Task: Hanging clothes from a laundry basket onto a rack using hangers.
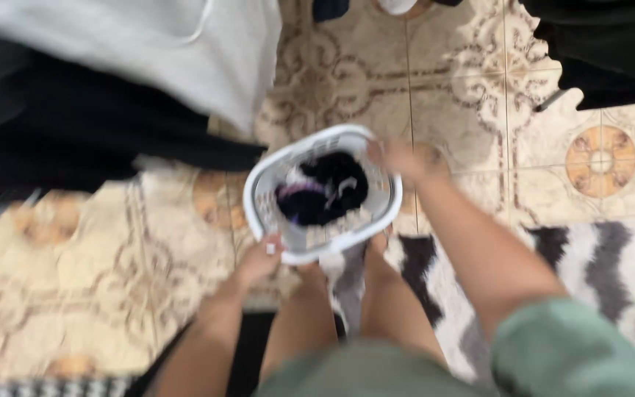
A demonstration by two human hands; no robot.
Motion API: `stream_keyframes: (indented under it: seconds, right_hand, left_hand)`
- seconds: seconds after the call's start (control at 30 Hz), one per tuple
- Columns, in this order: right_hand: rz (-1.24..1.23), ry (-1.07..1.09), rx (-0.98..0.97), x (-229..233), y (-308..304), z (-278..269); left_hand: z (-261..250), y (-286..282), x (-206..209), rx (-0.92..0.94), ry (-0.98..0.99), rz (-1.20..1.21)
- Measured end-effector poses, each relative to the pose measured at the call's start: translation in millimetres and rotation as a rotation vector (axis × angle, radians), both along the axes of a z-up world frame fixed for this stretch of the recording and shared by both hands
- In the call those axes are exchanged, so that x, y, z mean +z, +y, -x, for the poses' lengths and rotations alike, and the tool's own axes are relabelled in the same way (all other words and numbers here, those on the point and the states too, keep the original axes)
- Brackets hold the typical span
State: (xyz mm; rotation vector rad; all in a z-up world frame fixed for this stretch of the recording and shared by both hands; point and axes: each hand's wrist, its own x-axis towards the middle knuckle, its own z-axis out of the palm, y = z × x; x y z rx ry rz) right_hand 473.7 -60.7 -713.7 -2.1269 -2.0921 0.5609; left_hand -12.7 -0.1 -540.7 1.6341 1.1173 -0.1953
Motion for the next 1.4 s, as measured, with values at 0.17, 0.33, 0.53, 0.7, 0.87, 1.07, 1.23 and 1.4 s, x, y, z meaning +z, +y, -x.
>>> stream_keyframes:
  seconds: [0.17, 0.33, 0.53, 0.7, 0.87, 1.07, 1.23, 1.4]
  right_hand:
    - [0.32, 0.646, -0.687, 55.8, -59.8, 79.6]
    - [0.493, 0.806, -0.778, -47.8, -62.4, 113.7]
    - [0.406, 0.552, -0.452, -167.2, -28.4, 156.4]
    - [0.376, 0.518, -0.394, -240.0, -12.9, 169.1]
    - [0.348, 0.539, -0.386, -254.1, -19.6, 168.8]
    - [0.432, 0.634, -0.587, -231.4, -22.8, 155.3]
    - [0.441, 0.707, -0.688, -182.0, -58.8, 153.6]
    - [0.267, 0.593, -0.622, -56.7, -79.3, 156.2]
  left_hand:
    - [-40.7, -22.6, -154.8, 0.082, 0.16, 0.152]
    - [-85.4, -32.3, -293.2, 0.034, 0.207, -0.022]
    - [-102.6, -12.2, -405.5, 0.085, 0.374, -0.209]
    - [-103.6, 26.5, -492.7, -0.121, 0.42, -0.402]
    - [-125.1, 44.5, -479.7, -0.017, 0.415, -0.115]
    - [-132.4, 35.8, -418.0, -0.354, 0.659, 0.001]
    - [-132.4, 6.4, -318.8, -0.305, 0.222, -0.645]
    - [-139.5, 3.3, -111.2, -0.252, -0.165, -0.246]
